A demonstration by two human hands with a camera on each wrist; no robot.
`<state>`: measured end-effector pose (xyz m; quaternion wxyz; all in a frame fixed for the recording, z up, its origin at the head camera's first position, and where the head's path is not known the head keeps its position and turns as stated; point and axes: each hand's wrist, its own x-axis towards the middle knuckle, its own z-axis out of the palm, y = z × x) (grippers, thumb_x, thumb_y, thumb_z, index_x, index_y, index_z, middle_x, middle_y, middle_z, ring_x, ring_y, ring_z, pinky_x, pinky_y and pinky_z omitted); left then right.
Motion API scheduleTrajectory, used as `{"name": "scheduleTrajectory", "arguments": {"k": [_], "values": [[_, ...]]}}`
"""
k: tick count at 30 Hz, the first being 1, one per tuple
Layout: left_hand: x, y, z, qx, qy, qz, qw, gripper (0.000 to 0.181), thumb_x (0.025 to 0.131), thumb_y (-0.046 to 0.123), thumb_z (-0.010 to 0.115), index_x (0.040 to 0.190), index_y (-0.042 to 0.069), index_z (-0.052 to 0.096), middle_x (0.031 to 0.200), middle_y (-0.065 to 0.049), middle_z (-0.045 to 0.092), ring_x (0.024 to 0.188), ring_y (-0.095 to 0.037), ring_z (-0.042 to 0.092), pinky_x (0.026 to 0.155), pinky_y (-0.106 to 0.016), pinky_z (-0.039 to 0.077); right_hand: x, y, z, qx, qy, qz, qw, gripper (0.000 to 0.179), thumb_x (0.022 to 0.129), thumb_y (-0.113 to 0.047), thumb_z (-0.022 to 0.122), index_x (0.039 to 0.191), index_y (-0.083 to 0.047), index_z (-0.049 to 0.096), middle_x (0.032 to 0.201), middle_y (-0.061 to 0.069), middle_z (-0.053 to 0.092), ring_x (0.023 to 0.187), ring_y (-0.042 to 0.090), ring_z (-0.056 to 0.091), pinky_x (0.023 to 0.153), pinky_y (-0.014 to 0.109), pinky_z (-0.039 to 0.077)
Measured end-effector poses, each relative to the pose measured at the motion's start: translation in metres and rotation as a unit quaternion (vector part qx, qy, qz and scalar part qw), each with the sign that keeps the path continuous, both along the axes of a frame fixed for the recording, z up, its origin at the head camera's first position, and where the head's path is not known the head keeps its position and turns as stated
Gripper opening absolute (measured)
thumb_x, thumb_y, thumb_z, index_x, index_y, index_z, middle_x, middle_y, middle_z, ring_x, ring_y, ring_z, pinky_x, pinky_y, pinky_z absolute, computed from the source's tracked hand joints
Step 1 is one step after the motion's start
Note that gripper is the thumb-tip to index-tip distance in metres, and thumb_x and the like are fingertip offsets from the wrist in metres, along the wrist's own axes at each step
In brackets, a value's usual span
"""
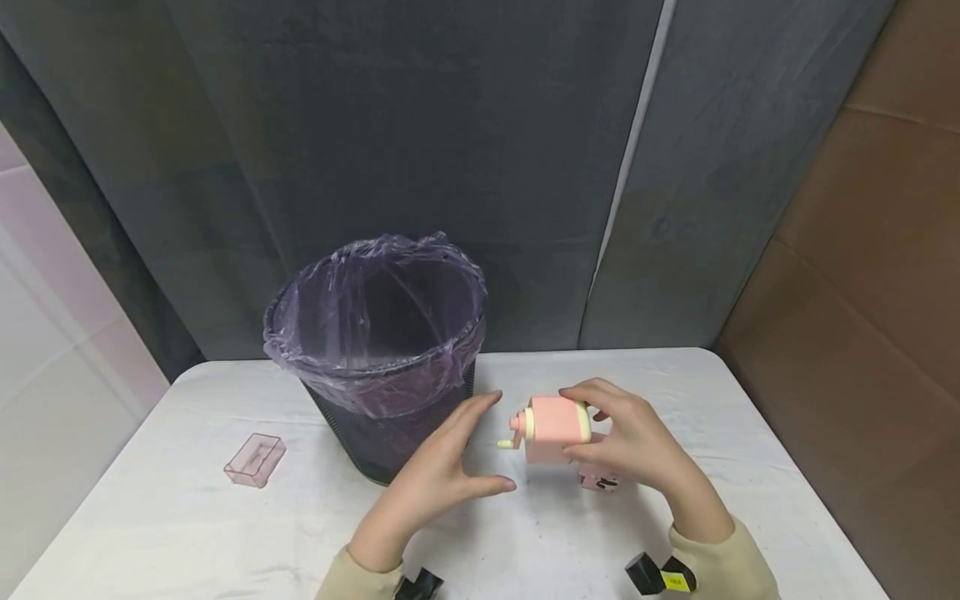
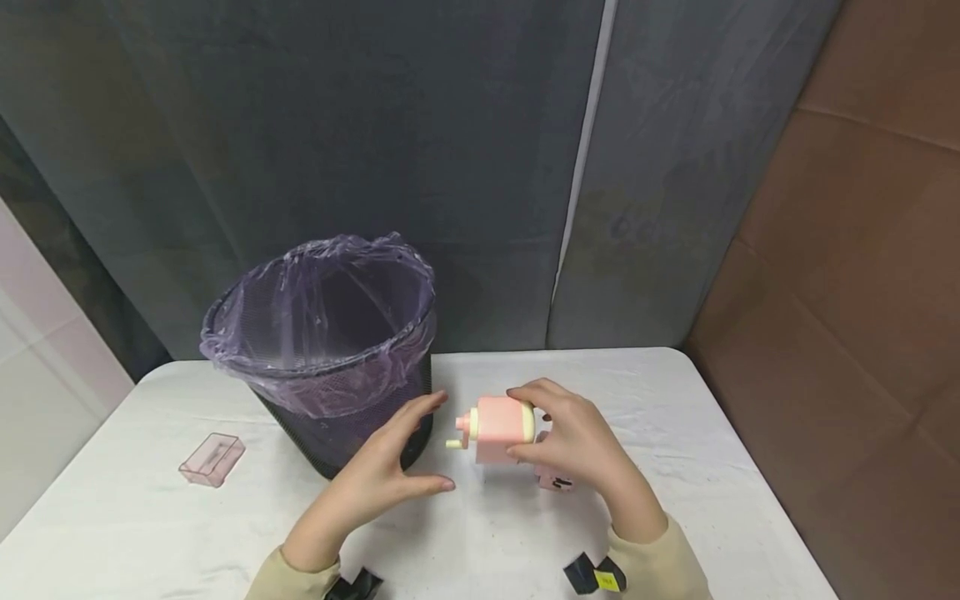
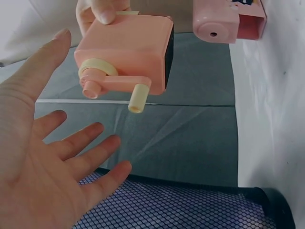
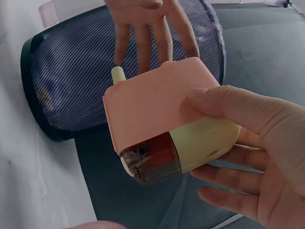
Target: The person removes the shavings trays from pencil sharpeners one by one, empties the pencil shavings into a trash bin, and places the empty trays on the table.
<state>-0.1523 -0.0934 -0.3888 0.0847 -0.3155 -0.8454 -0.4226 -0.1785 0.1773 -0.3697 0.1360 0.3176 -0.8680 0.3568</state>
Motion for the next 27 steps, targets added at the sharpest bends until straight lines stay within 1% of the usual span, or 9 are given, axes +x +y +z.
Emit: {"name": "scheduleTrajectory", "arguments": {"k": [3,7,11,15,18,21,27], "values": [[0.001,0.002,0.001,0.001,0.004,-0.002,1.0000,0.097,0.069,0.031,0.087,0.148,0.017,0.032,0.147,0.000,0.038,0.135,-0.022,0.035,0.107,-0.045,0.032,0.005,-0.001,0.003,-0.008,0.007,0.008,0.9999,0.062,0.061,-0.016,0.090,0.117,-0.012,0.065,0.111,-0.012,0.062,0.092,0.008,0.057,0.074,0.031,0.052],[0.004,0.005,0.001,0.000,0.000,-0.004,1.0000,0.095,0.070,0.031,0.086,0.148,0.019,0.033,0.147,0.001,0.039,0.135,-0.020,0.036,0.107,-0.045,0.033,0.011,-0.002,0.006,-0.014,0.012,0.018,0.9997,0.061,0.062,-0.017,0.090,0.117,-0.013,0.065,0.112,-0.013,0.062,0.095,0.008,0.058,0.076,0.035,0.052],[0.006,0.007,0.002,-0.003,0.000,-0.011,0.9999,0.092,0.072,0.031,0.085,0.148,0.021,0.033,0.142,0.000,0.045,0.130,-0.019,0.042,0.105,-0.045,0.036,0.017,-0.003,0.008,-0.021,0.025,0.027,0.9991,0.060,0.063,-0.018,0.089,0.118,-0.014,0.065,0.112,-0.013,0.062,0.095,0.008,0.059,0.077,0.037,0.052],[0.008,0.009,0.002,-0.001,0.009,-0.032,0.9995,0.091,0.074,0.029,0.084,0.148,0.022,0.032,0.138,-0.001,0.050,0.125,-0.018,0.048,0.102,-0.043,0.039,0.023,-0.005,0.009,-0.029,0.039,0.039,0.9981,0.060,0.064,-0.018,0.089,0.119,-0.015,0.065,0.111,-0.012,0.062,0.092,0.009,0.058,0.077,0.037,0.052],[0.010,0.010,0.002,0.002,0.023,-0.045,0.9987,0.090,0.075,0.028,0.083,0.149,0.021,0.031,0.136,0.001,0.052,0.122,-0.015,0.050,0.099,-0.040,0.042,0.027,-0.007,0.010,-0.035,0.049,0.044,0.9972,0.060,0.064,-0.016,0.089,0.119,-0.015,0.065,0.111,-0.011,0.062,0.092,0.009,0.059,0.076,0.035,0.052],[0.012,0.010,0.002,0.005,0.034,-0.047,0.9983,0.087,0.077,0.029,0.082,0.148,0.022,0.032,0.134,0.005,0.052,0.119,-0.013,0.051,0.096,-0.037,0.045,0.031,-0.009,0.011,-0.044,0.056,0.049,0.9962,0.061,0.063,-0.013,0.089,0.119,-0.014,0.064,0.111,-0.009,0.063,0.093,0.010,0.060,0.075,0.032,0.052],[0.013,0.012,0.001,0.025,0.038,-0.066,0.9968,0.081,0.079,0.025,0.080,0.147,0.023,0.036,0.127,0.009,0.053,0.110,-0.010,0.054,0.092,-0.036,0.047,0.036,-0.010,0.007,-0.064,0.064,0.055,0.9944,0.063,0.061,-0.014,0.090,0.119,-0.010,0.064,0.111,-0.004,0.064,0.096,0.014,0.061,0.075,0.031,0.052]]}}
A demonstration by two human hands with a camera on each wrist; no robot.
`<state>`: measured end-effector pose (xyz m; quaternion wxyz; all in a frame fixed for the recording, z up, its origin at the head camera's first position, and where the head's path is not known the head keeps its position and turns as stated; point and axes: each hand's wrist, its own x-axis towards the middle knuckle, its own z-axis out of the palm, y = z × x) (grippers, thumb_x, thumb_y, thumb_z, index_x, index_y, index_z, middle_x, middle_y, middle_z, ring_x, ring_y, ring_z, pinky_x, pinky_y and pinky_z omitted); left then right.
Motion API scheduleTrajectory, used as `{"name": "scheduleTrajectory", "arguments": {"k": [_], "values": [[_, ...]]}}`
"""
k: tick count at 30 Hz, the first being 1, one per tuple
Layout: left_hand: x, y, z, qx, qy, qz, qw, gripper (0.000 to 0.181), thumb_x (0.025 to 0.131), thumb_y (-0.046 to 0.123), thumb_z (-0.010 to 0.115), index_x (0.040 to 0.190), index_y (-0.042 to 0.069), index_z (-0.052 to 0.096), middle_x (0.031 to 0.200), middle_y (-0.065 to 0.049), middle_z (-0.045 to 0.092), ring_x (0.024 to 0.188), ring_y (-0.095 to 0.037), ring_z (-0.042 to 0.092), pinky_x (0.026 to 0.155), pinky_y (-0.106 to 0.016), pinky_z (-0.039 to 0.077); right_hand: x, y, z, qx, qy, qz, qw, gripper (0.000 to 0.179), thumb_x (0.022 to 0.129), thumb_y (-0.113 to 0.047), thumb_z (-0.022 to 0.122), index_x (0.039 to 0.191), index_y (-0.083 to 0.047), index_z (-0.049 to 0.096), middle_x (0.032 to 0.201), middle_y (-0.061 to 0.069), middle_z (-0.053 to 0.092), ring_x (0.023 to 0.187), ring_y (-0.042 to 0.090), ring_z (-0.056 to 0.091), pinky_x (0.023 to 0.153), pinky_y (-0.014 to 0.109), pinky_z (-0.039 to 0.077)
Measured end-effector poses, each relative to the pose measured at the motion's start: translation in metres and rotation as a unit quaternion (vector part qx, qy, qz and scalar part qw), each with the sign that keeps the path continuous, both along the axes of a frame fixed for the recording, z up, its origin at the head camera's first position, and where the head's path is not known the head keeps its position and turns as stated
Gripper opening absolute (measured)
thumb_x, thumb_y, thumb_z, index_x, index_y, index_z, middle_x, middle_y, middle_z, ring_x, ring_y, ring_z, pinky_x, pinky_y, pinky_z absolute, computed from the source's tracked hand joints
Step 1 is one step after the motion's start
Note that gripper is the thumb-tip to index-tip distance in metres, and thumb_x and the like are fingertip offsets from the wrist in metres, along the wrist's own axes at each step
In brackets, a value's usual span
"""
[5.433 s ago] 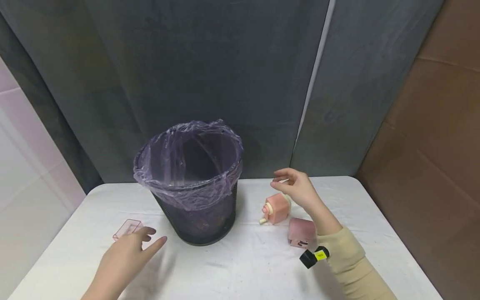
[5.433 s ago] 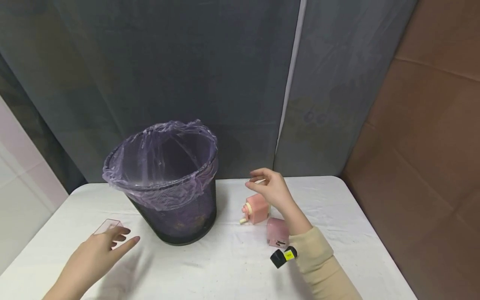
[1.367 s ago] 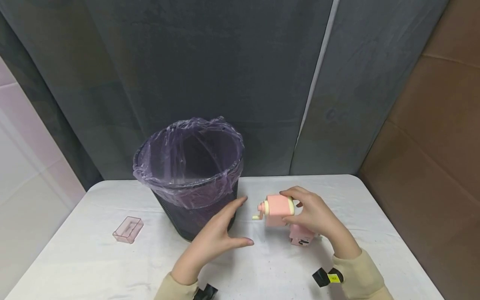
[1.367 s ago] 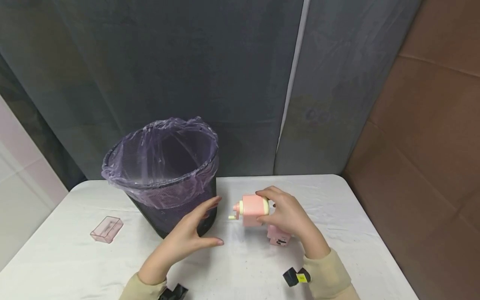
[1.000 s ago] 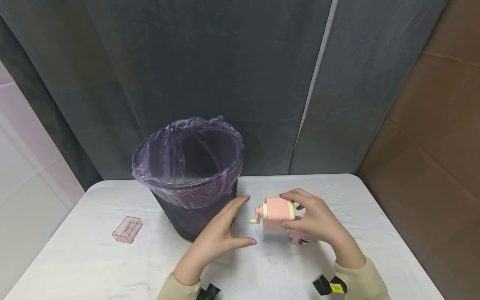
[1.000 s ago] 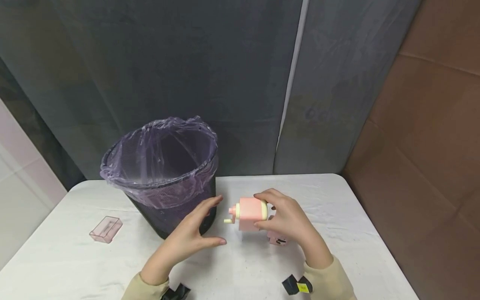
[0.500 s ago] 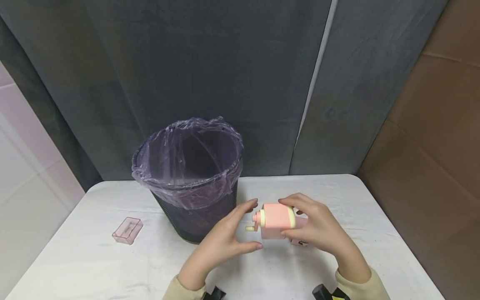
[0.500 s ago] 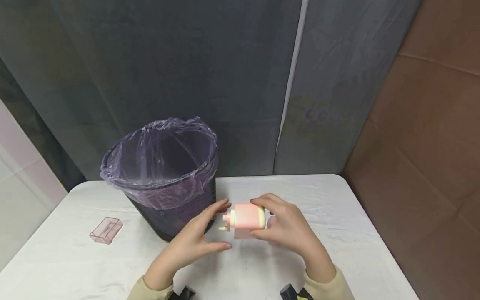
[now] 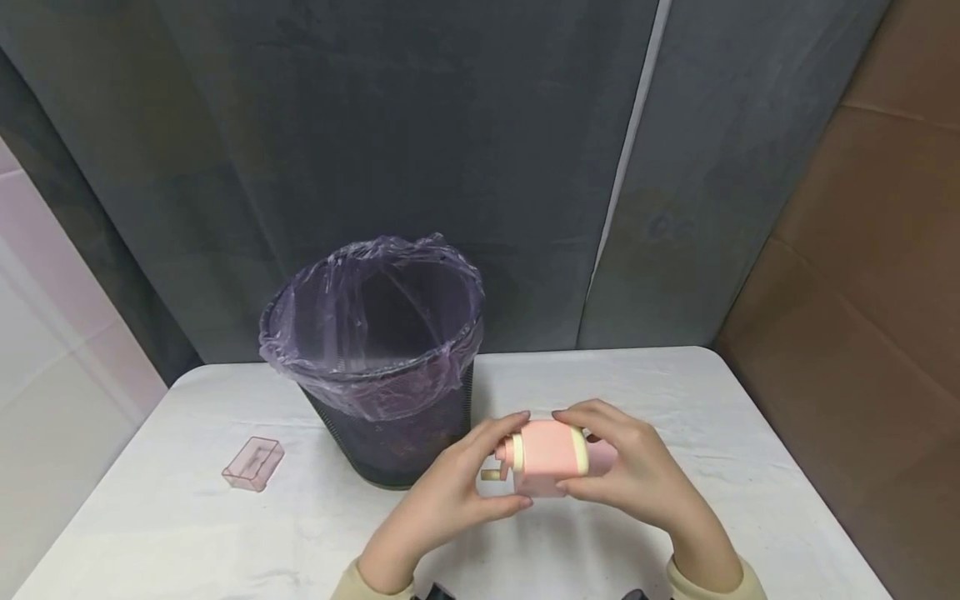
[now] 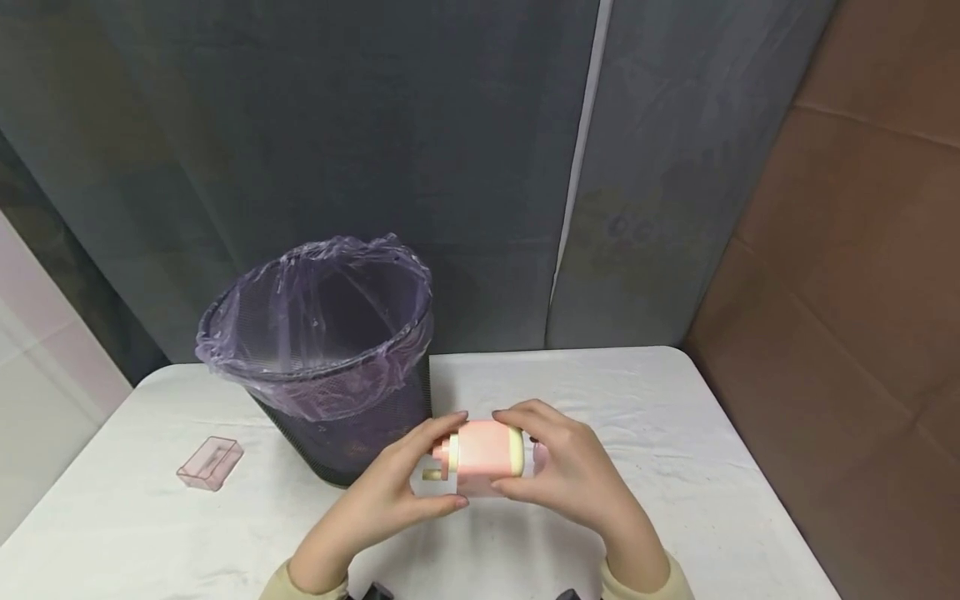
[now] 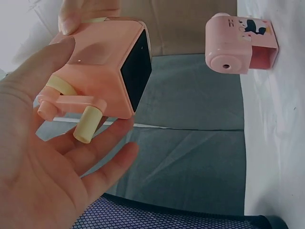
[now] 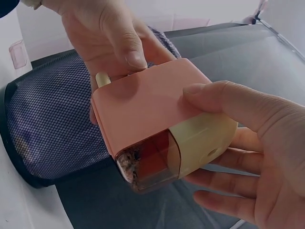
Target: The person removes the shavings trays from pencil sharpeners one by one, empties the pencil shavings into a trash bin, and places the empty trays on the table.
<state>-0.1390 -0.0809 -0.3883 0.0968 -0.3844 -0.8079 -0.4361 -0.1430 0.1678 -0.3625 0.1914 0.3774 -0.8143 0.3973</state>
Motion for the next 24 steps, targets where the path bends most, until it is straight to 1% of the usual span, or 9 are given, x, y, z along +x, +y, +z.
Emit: {"name": "scheduleTrajectory", "arguments": {"k": [3,6,10,12,17,21,24], "values": [[0.001,0.001,0.000,0.007,0.003,-0.003,1.0000,0.077,0.078,0.021,0.081,0.144,0.022,0.040,0.124,0.009,0.054,0.106,-0.009,0.055,0.089,-0.035,0.049,0.001,-0.001,-0.001,-0.009,0.004,0.006,0.9999,0.063,0.061,-0.012,0.090,0.119,-0.009,0.064,0.110,-0.003,0.064,0.095,0.015,0.061,0.075,0.032,0.053],[0.001,0.000,0.002,0.012,0.008,-0.001,0.9999,0.072,0.077,0.018,0.081,0.139,0.021,0.044,0.122,0.009,0.055,0.102,-0.009,0.057,0.085,-0.032,0.050,0.004,-0.002,-0.003,-0.010,-0.009,0.008,0.9999,0.062,0.062,-0.011,0.088,0.119,-0.012,0.064,0.112,-0.005,0.063,0.096,0.013,0.061,0.076,0.031,0.052],[0.002,-0.001,0.003,0.020,0.019,0.001,0.9996,0.070,0.072,0.015,0.084,0.132,0.020,0.049,0.119,0.008,0.057,0.096,-0.009,0.057,0.080,-0.028,0.051,0.008,-0.005,-0.004,-0.015,-0.029,0.014,0.9994,0.061,0.064,-0.010,0.086,0.120,-0.013,0.063,0.113,-0.006,0.062,0.097,0.011,0.061,0.078,0.030,0.053],[0.002,-0.002,0.003,0.024,0.029,0.001,0.9993,0.071,0.069,0.013,0.085,0.131,0.018,0.050,0.117,0.007,0.058,0.094,-0.009,0.058,0.079,-0.028,0.051,0.009,-0.007,-0.005,-0.020,-0.026,0.020,0.9993,0.061,0.064,-0.010,0.087,0.121,-0.012,0.063,0.113,-0.004,0.062,0.098,0.013,0.061,0.079,0.031,0.053],[0.002,-0.006,0.005,0.034,0.045,-0.003,0.9984,0.072,0.066,0.009,0.085,0.129,0.015,0.051,0.116,0.005,0.059,0.093,-0.009,0.058,0.078,-0.025,0.052,0.009,-0.011,-0.005,-0.033,-0.031,0.036,0.9983,0.063,0.068,-0.013,0.087,0.125,-0.009,0.061,0.116,-0.002,0.061,0.101,0.014,0.060,0.081,0.030,0.052],[0.003,-0.009,0.008,0.039,0.040,-0.006,0.9984,0.071,0.067,0.009,0.085,0.129,0.014,0.050,0.116,0.004,0.059,0.095,-0.010,0.059,0.078,-0.024,0.052,0.009,-0.013,-0.004,-0.040,-0.040,0.039,0.9976,0.067,0.070,-0.016,0.087,0.130,-0.007,0.057,0.120,0.002,0.060,0.105,0.016,0.058,0.082,0.032,0.051],[0.005,-0.013,0.009,0.045,0.039,-0.001,0.9982,0.072,0.066,0.010,0.085,0.129,0.013,0.050,0.115,0.004,0.060,0.095,-0.010,0.059,0.078,-0.024,0.053,0.010,-0.012,-0.005,-0.037,-0.045,0.036,0.9977,0.074,0.070,-0.019,0.087,0.133,-0.005,0.053,0.123,0.006,0.059,0.107,0.017,0.058,0.085,0.034,0.050]]}}
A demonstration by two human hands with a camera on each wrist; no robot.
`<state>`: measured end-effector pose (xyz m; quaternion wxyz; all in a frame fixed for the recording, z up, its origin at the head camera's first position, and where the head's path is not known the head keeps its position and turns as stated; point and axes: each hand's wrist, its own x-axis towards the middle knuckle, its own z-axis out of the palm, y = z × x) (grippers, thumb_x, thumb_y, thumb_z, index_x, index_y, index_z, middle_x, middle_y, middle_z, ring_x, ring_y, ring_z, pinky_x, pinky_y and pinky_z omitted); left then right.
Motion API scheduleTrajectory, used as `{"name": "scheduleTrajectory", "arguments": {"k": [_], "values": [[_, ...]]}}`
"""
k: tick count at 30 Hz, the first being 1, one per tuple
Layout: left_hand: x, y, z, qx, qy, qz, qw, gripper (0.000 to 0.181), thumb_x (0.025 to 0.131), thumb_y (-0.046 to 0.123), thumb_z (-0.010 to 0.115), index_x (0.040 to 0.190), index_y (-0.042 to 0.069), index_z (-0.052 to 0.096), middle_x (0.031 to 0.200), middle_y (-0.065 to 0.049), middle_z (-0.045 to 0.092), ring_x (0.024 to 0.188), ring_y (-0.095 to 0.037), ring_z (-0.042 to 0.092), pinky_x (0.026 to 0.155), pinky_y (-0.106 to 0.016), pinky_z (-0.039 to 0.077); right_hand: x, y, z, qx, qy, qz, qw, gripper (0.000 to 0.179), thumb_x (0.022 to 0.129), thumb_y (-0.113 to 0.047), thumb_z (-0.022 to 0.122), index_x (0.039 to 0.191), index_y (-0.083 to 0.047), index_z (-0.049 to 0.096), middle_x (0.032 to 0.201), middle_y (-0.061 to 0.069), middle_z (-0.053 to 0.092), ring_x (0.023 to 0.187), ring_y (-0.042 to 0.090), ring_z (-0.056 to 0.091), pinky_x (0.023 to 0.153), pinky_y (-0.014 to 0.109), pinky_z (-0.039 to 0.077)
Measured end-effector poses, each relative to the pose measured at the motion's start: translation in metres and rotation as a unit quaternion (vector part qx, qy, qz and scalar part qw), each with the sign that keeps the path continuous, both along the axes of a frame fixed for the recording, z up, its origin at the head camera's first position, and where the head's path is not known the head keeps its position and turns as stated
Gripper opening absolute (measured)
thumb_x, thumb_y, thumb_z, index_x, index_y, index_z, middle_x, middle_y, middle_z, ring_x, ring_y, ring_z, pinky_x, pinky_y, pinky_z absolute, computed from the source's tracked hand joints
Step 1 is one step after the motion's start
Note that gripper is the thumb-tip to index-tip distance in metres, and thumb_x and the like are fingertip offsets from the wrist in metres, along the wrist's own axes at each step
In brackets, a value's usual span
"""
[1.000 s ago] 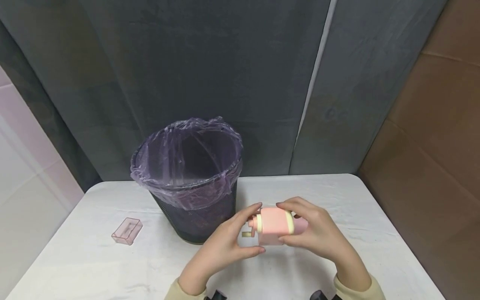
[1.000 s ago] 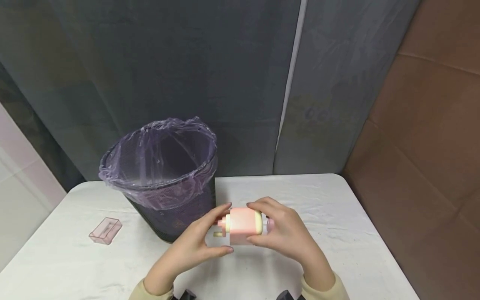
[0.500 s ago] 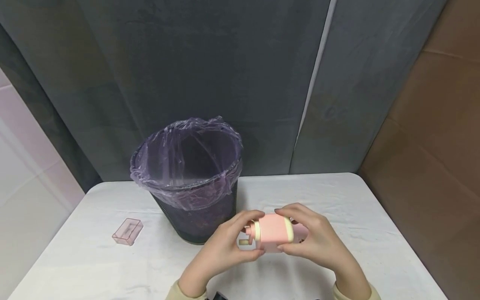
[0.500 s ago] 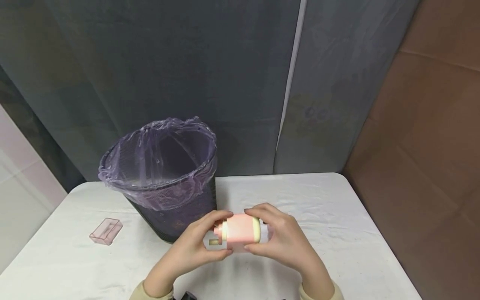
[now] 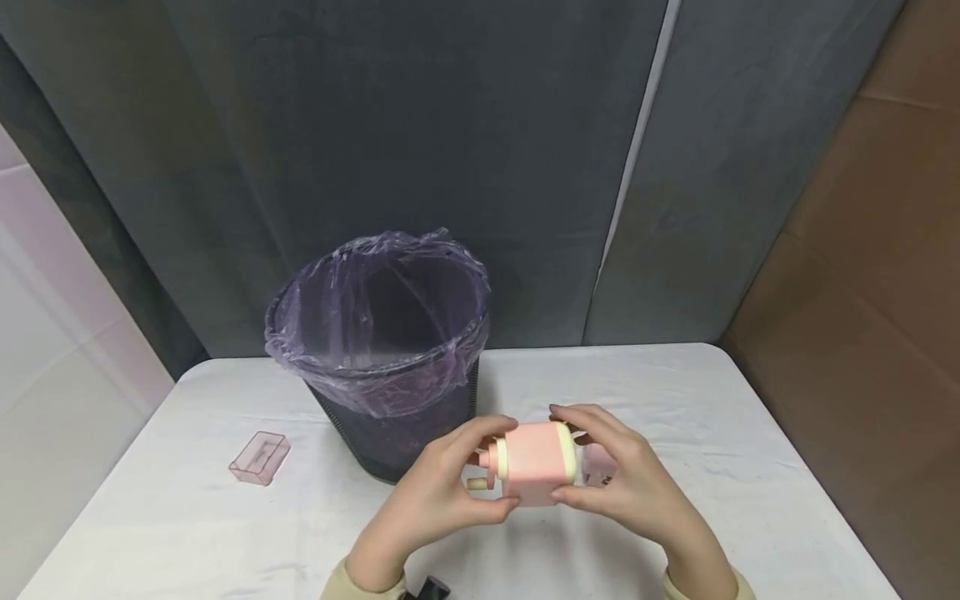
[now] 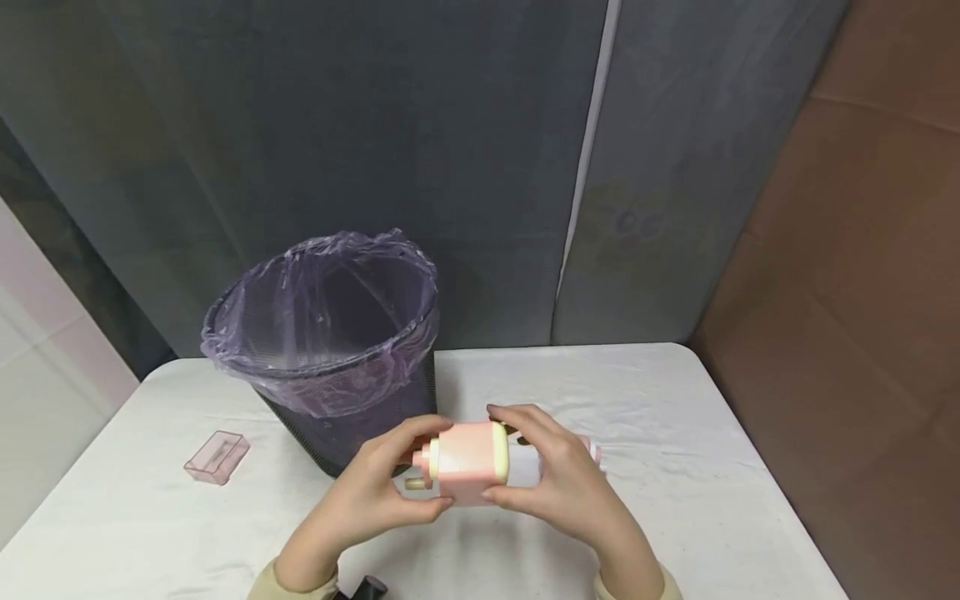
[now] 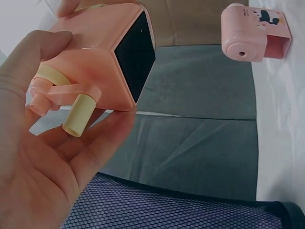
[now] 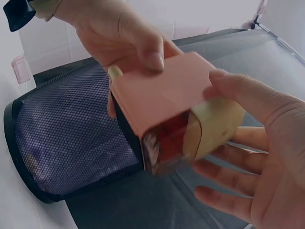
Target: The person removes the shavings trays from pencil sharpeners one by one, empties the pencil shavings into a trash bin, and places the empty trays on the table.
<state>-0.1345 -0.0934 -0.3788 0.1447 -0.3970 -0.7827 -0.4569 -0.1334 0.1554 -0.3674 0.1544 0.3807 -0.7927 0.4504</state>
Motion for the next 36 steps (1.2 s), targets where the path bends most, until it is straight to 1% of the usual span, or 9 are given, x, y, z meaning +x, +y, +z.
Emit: {"name": "scheduleTrajectory", "arguments": {"k": [3,5,8,12,16,22,25,30,36], "values": [[0.002,-0.002,0.002,0.013,0.004,-0.004,0.9999,0.074,0.067,0.008,0.085,0.130,0.013,0.048,0.113,0.001,0.061,0.094,-0.011,0.060,0.077,-0.025,0.053,0.000,0.002,-0.001,0.010,-0.014,-0.001,0.9998,0.080,0.068,-0.022,0.088,0.136,-0.005,0.050,0.126,0.004,0.058,0.108,0.017,0.058,0.087,0.035,0.049],[0.003,-0.004,0.003,0.024,0.008,-0.010,0.9996,0.075,0.067,0.006,0.084,0.131,0.011,0.046,0.110,0.000,0.061,0.091,-0.012,0.061,0.076,-0.026,0.054,0.000,0.003,-0.001,0.016,-0.028,0.003,0.9995,0.080,0.067,-0.024,0.088,0.136,-0.007,0.051,0.125,0.001,0.058,0.107,0.017,0.058,0.088,0.037,0.049],[0.005,-0.006,0.006,0.038,0.009,-0.016,0.9991,0.075,0.067,0.005,0.084,0.131,0.010,0.045,0.107,-0.001,0.062,0.089,-0.012,0.061,0.075,-0.027,0.054,0.001,0.003,-0.001,0.020,-0.045,0.009,0.9987,0.073,0.068,-0.027,0.088,0.131,-0.011,0.055,0.119,-0.003,0.061,0.105,0.017,0.059,0.089,0.037,0.048],[0.007,-0.006,0.008,0.052,0.014,-0.025,0.9982,0.076,0.067,0.004,0.084,0.131,0.008,0.045,0.105,-0.002,0.062,0.087,-0.012,0.061,0.074,-0.027,0.054,0.003,0.003,-0.001,0.018,-0.061,0.018,0.9978,0.062,0.068,-0.028,0.087,0.122,-0.016,0.061,0.113,-0.007,0.064,0.102,0.014,0.060,0.091,0.034,0.047],[0.008,-0.006,0.008,0.061,0.019,-0.036,0.9973,0.077,0.065,0.002,0.084,0.131,0.006,0.044,0.106,-0.004,0.063,0.088,-0.013,0.061,0.074,-0.028,0.054,0.004,0.002,0.000,0.017,-0.066,0.021,0.9974,0.056,0.066,-0.027,0.088,0.116,-0.019,0.063,0.110,-0.010,0.065,0.100,0.012,0.061,0.091,0.032,0.047],[0.008,-0.007,0.010,0.065,0.034,-0.040,0.9965,0.077,0.063,0.000,0.084,0.130,0.005,0.046,0.105,-0.003,0.062,0.086,-0.013,0.060,0.074,-0.028,0.054,0.006,0.000,-0.002,0.013,-0.031,0.006,0.9994,0.057,0.064,-0.021,0.090,0.115,-0.016,0.063,0.108,-0.007,0.066,0.098,0.014,0.062,0.088,0.033,0.048],[0.008,-0.008,0.011,0.065,0.036,-0.046,0.9962,0.077,0.063,-0.001,0.083,0.130,0.005,0.046,0.106,-0.004,0.062,0.085,-0.014,0.059,0.075,-0.029,0.054,0.005,0.000,-0.004,0.010,-0.018,0.005,0.9998,0.058,0.063,-0.021,0.090,0.114,-0.015,0.063,0.107,-0.006,0.066,0.097,0.015,0.063,0.086,0.033,0.049],[0.007,-0.008,0.011,0.064,0.036,-0.053,0.9959,0.077,0.063,-0.002,0.083,0.130,0.006,0.047,0.103,-0.003,0.062,0.084,-0.013,0.058,0.074,-0.028,0.054,0.005,0.001,-0.006,0.012,-0.007,0.004,0.9999,0.058,0.061,-0.018,0.091,0.112,-0.015,0.064,0.104,-0.006,0.066,0.093,0.014,0.062,0.084,0.032,0.049],[0.006,-0.008,0.011,0.064,0.042,-0.054,0.9956,0.077,0.062,-0.001,0.084,0.129,0.006,0.047,0.101,-0.003,0.062,0.083,-0.012,0.058,0.072,-0.027,0.054,0.006,0.003,-0.004,0.013,-0.003,0.009,0.9999,0.057,0.062,-0.020,0.091,0.112,-0.016,0.063,0.104,-0.006,0.066,0.093,0.014,0.062,0.084,0.032,0.049]]}}
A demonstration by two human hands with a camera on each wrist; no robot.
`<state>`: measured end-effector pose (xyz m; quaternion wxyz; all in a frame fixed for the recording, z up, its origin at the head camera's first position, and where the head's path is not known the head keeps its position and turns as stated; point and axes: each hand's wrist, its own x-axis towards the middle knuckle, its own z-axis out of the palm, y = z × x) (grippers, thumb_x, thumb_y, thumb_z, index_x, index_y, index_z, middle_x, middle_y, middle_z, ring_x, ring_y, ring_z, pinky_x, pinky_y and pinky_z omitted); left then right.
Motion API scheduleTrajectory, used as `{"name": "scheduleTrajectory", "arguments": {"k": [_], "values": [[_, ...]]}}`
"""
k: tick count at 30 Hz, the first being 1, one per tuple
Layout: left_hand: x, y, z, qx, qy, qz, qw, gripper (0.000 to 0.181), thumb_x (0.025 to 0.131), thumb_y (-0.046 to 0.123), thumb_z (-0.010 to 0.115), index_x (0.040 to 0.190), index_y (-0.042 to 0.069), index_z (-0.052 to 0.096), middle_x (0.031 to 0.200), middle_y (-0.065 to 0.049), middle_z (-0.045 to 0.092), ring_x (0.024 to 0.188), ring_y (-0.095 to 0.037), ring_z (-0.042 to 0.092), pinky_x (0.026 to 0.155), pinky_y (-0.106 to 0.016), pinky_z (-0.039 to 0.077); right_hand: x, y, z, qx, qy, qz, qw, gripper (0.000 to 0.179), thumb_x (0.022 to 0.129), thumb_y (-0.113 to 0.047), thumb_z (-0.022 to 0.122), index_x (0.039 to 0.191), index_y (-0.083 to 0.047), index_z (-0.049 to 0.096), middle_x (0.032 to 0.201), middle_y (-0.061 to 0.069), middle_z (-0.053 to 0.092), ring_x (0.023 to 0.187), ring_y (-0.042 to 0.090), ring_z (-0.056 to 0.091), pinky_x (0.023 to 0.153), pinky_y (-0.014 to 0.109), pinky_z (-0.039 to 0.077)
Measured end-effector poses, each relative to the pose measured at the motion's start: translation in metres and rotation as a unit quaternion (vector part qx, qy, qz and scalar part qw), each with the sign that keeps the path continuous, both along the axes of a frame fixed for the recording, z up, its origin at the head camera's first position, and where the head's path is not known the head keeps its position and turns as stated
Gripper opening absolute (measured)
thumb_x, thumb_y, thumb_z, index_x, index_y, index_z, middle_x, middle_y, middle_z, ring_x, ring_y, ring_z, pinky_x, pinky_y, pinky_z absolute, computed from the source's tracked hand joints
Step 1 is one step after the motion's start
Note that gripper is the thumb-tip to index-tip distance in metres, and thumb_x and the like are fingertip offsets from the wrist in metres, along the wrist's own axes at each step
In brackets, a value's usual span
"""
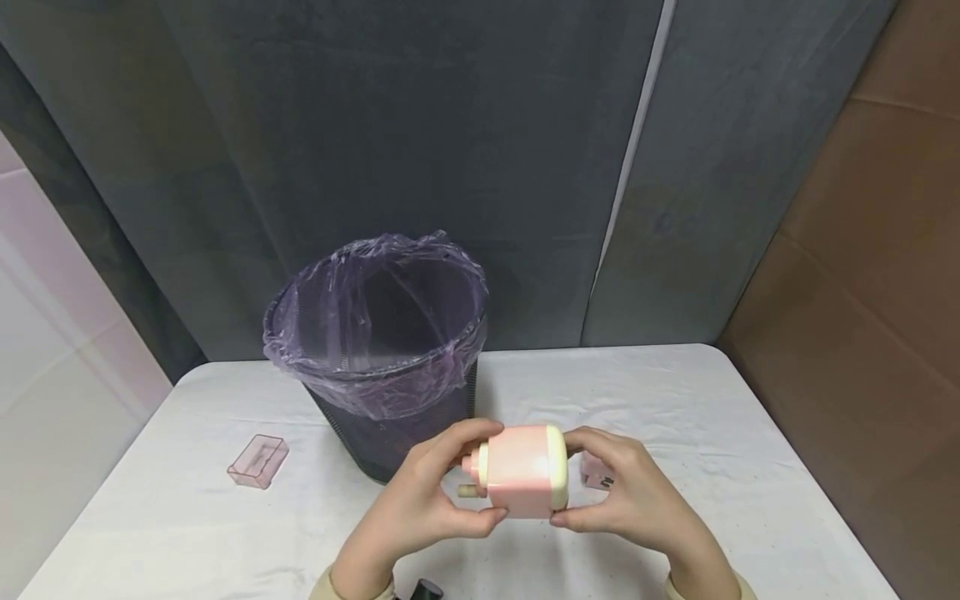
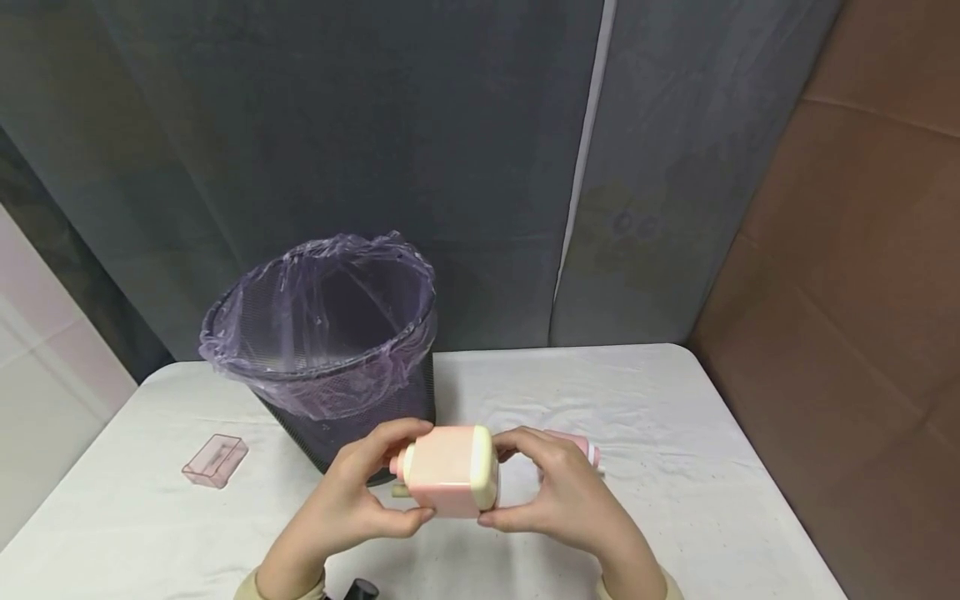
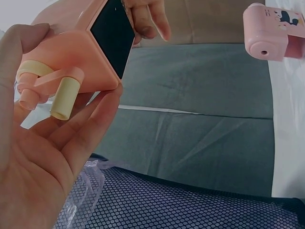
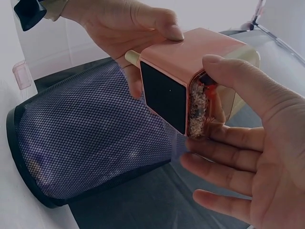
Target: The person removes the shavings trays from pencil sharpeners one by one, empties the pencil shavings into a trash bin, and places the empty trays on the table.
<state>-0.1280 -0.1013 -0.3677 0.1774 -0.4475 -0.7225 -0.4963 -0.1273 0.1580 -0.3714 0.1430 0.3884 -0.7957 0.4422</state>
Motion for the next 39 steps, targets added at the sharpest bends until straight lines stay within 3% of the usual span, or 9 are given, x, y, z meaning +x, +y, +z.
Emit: {"name": "scheduleTrajectory", "arguments": {"k": [25,33,39], "values": [[0.000,-0.001,0.000,-0.009,0.008,-0.003,0.9999,0.077,0.062,-0.002,0.084,0.129,0.006,0.047,0.106,-0.004,0.062,0.084,-0.013,0.058,0.073,-0.027,0.054,0.004,0.000,0.003,0.018,-0.022,-0.016,0.9995,0.057,0.063,-0.022,0.090,0.113,-0.020,0.062,0.105,-0.010,0.065,0.094,0.012,0.062,0.082,0.034,0.050],[-0.001,-0.005,0.001,-0.014,0.014,0.020,0.9996,0.077,0.060,0.000,0.084,0.128,0.007,0.048,0.102,-0.002,0.063,0.083,-0.012,0.059,0.074,-0.026,0.054,0.003,0.007,0.004,0.011,-0.031,-0.017,0.9993,0.059,0.063,-0.019,0.090,0.115,-0.018,0.062,0.105,-0.007,0.065,0.094,0.014,0.062,0.077,0.034,0.054],[-0.003,-0.005,0.000,-0.019,0.011,0.020,0.9996,0.076,0.060,0.001,0.084,0.128,0.007,0.049,0.100,-0.001,0.062,0.083,-0.011,0.058,0.074,-0.026,0.053,0.001,0.010,0.005,0.016,-0.036,-0.010,0.9992,0.058,0.064,-0.020,0.089,0.116,-0.017,0.062,0.106,-0.007,0.065,0.095,0.014,0.062,0.075,0.032,0.054]]}}
